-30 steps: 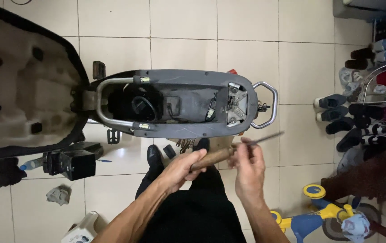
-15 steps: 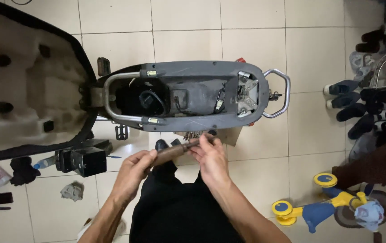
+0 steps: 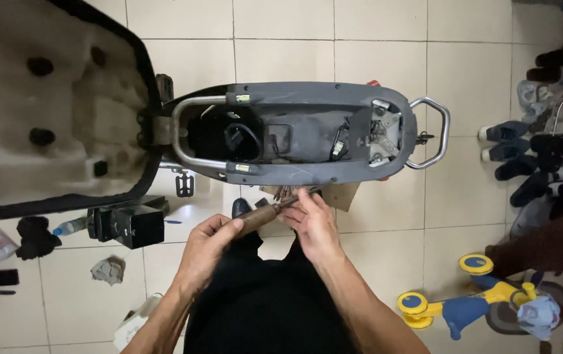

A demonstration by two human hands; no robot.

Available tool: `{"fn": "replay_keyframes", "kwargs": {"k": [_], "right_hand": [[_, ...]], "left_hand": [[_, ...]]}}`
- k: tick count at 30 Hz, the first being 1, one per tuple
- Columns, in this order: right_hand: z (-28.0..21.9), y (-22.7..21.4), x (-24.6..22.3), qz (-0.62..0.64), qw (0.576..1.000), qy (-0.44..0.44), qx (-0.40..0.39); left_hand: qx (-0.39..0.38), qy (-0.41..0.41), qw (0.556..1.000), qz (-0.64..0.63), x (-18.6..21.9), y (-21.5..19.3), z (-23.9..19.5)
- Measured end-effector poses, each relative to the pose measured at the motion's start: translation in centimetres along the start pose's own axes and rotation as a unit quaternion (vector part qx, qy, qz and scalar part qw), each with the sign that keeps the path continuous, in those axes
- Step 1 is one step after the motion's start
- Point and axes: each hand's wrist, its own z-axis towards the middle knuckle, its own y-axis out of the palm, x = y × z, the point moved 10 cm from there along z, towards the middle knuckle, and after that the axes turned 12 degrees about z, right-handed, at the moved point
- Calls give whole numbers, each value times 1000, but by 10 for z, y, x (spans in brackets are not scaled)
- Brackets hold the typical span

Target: The person uses a screwdriver to manipulate components inside the open seat compartment of a scooter. They work on the metal frame and internal wiring, adjusting parts and testing the fit of a cylindrical object within the assembly.

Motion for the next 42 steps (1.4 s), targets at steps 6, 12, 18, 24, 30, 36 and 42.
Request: {"fn": "replay_keyframes", "kwargs": {"k": [6,12,18,24,30,36,42], "right_hand": [[-36,19,-88,-525,764,-374,-48],[-32,76,-103,-662,459,-559,-196],[63,55,-75,-888,312,-288,-174],[80,53,-77,-901,331,-235,-155],[57,80,-73,-910,356,-146,-156],[64,93,-28,-933,298,-120,-164],[116,91,2,-902,336,-178,-206]], "left_hand": [[-82,3,985,-152,-30,-23,-3],[-74,-27,985,-151,-71,-57,-7],[-32,-39,978,-205,-100,-73,-10],[-36,-50,967,-248,-108,-70,-10],[-57,-32,965,-255,-106,-66,-9],[-68,-12,961,-266,-96,-57,-5],[-55,-7,956,-288,-108,-57,-7]]}}
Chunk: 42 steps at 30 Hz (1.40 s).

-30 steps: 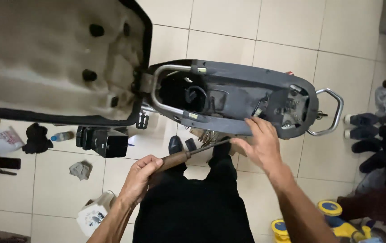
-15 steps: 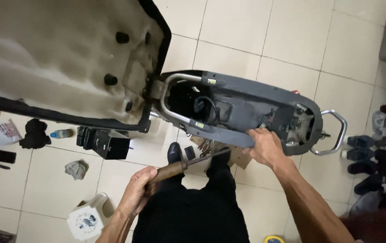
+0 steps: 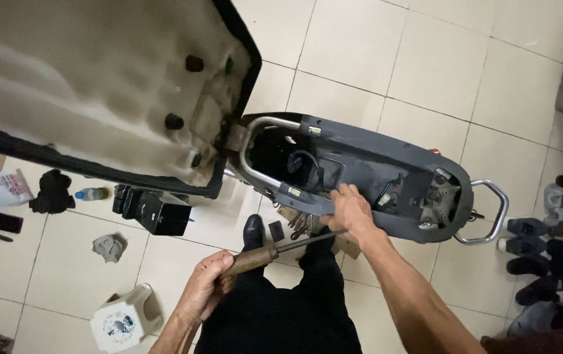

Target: The person uses a screwdriver to manipulate components inside the open seat compartment of a scooter. They work on the metal frame and internal wiring, adjusting parts and testing the fit of a cylindrical object within the assembly.

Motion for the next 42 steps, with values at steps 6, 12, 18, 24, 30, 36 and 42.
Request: {"fn": "replay_keyframes", "kwargs": {"k": [6,12,18,24,30,36,42], "right_hand": [[2,-2,2,-27,997,-52,44],[-3,-7,-13,-38,993,-93,59],[12,2,-52,-30,1000,-1,-8],[21,13,-36,21,982,-99,159],[7,-4,-54,23,965,-172,196],[7,-12,-64,32,975,-140,168],[-22,-37,-91,31,946,-236,222]], "left_hand": [[5,4,999,-33,-14,-10,2],[36,-32,997,-61,-28,-30,8],[21,-18,996,-80,-40,-35,17],[9,-32,991,-129,-45,-37,20],[-10,-8,994,-108,-32,-38,17],[8,-13,995,-102,-28,-49,14],[-6,0,990,-142,-43,-46,13]]}}
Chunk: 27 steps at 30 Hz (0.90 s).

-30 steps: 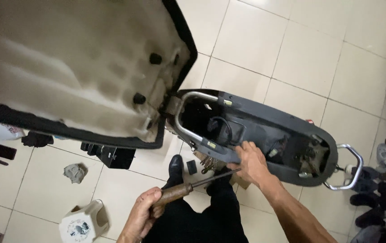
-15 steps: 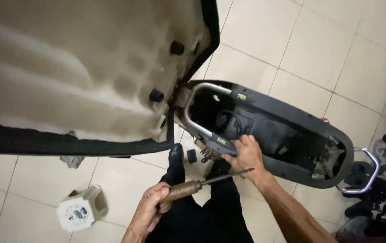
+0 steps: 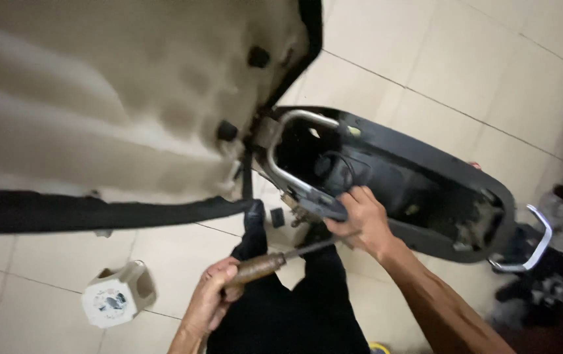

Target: The person uses a screwdriver to manipulate components inside the open seat compartment of a scooter. They work on the metal frame and internal wiring, adjusting parts and testing the fit of a cylindrical object within the assembly.

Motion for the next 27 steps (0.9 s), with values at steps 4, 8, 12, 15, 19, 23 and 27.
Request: {"fn": "replay_keyframes", "kwargs": {"k": [4,8,12,15,19,23,27], "right_hand": [[11,17,4,-76,997,9,-33],[-4,22,16,-82,993,1,-84],[5,-24,24,-49,993,41,-97],[30,-93,27,-73,986,-54,137],[90,-94,86,-155,980,120,35],[123,-45,118,-157,966,179,-105],[142,-23,123,-232,939,205,-151]], "left_hand": [[26,15,999,33,13,-5,1],[34,-12,999,32,9,-4,0],[47,-45,996,63,4,-6,5],[34,-50,997,42,0,-9,8],[38,-69,994,78,4,-2,8],[8,-41,998,49,-5,-5,11],[26,-42,999,22,-17,-11,12]]}}
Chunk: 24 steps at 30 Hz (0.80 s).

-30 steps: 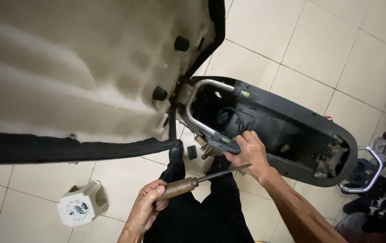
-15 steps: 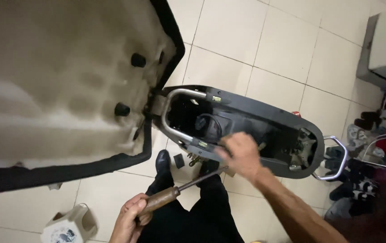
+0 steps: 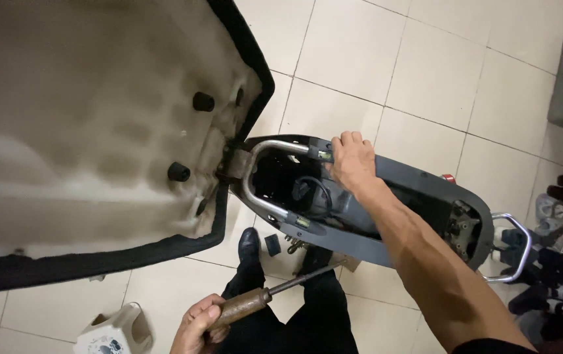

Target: The person uses a screwdriver to manipulate components inside the open seat compartment of a scooter. They work on the metal frame and internal wiring, adjusting parts and testing the fit of a cylindrical object within the assembly.

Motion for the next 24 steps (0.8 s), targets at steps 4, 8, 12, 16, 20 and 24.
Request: {"fn": "replay_keyframes", "kwargs": {"k": [4,8,12,16,20,24], "right_hand": [[6,2,-7,-65,995,-71,7],[8,7,-14,-102,989,-106,-26],[4,-5,-23,-54,989,-88,-105],[12,-5,-26,-53,987,-114,-99],[16,-8,-21,-55,980,-155,-108],[6,-32,-17,-6,984,-124,-130]], "left_hand": [[3,15,1000,-2,-5,1,1],[24,-36,999,3,-16,1,-3],[7,-10,1000,12,-20,-4,-3],[4,9,1000,-3,-15,-3,-5],[22,-34,999,20,-20,-14,-7],[22,-15,999,46,-20,-23,-2]]}}
